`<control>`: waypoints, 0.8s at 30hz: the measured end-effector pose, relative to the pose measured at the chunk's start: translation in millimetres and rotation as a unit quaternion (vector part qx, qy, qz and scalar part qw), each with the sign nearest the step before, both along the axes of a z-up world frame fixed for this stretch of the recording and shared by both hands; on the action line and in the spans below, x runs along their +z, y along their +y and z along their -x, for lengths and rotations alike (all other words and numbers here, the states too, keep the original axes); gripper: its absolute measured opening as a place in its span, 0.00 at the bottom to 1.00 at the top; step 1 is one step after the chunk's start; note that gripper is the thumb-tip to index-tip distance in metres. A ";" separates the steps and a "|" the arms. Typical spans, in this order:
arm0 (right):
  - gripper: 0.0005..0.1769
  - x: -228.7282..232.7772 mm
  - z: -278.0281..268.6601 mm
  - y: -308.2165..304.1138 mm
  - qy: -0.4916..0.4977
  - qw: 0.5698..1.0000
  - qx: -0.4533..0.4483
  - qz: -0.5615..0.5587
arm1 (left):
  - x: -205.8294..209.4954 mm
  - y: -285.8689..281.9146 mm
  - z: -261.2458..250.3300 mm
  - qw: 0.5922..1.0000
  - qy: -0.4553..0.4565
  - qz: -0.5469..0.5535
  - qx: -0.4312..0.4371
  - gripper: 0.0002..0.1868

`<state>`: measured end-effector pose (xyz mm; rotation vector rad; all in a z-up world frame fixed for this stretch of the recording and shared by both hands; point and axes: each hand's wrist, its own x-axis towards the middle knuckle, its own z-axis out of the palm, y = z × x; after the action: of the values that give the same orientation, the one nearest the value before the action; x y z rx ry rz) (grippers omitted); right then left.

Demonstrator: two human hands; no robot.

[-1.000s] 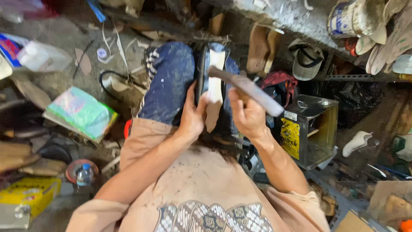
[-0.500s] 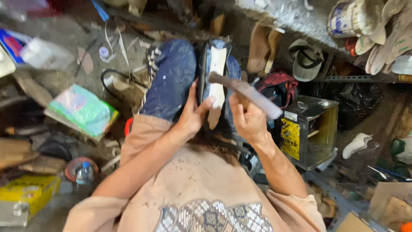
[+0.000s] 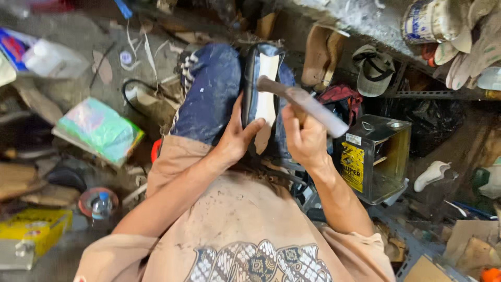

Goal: The person uses a curved metal tool to scrape and smooth the sole and edges of a black shoe. They hold the shoe on their lap, repeatedly scraping the bottom and sides, and occasionally turning the shoe to access different areas.

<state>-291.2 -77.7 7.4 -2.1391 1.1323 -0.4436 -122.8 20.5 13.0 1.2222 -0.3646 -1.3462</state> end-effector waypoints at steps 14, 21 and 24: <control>0.14 54.8 -13.2 24.1 0.031 0.992 0.097 0.080 | -52.1 10.2 12.0 0.997 -0.008 0.080 -0.007 0.54; 0.10 53.5 -23.9 18.0 0.025 0.974 0.171 0.145 | -58.0 10.6 12.5 0.996 -0.012 0.090 -0.012 0.57; 0.11 74.3 -32.0 28.0 0.039 0.945 0.234 0.224 | -70.2 11.1 15.4 0.993 -0.036 0.108 -0.017 0.58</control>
<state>-259.2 -49.7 81.6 -2.7437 0.5530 -0.4227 -138.3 31.6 -57.2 1.0902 -0.5688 -1.2585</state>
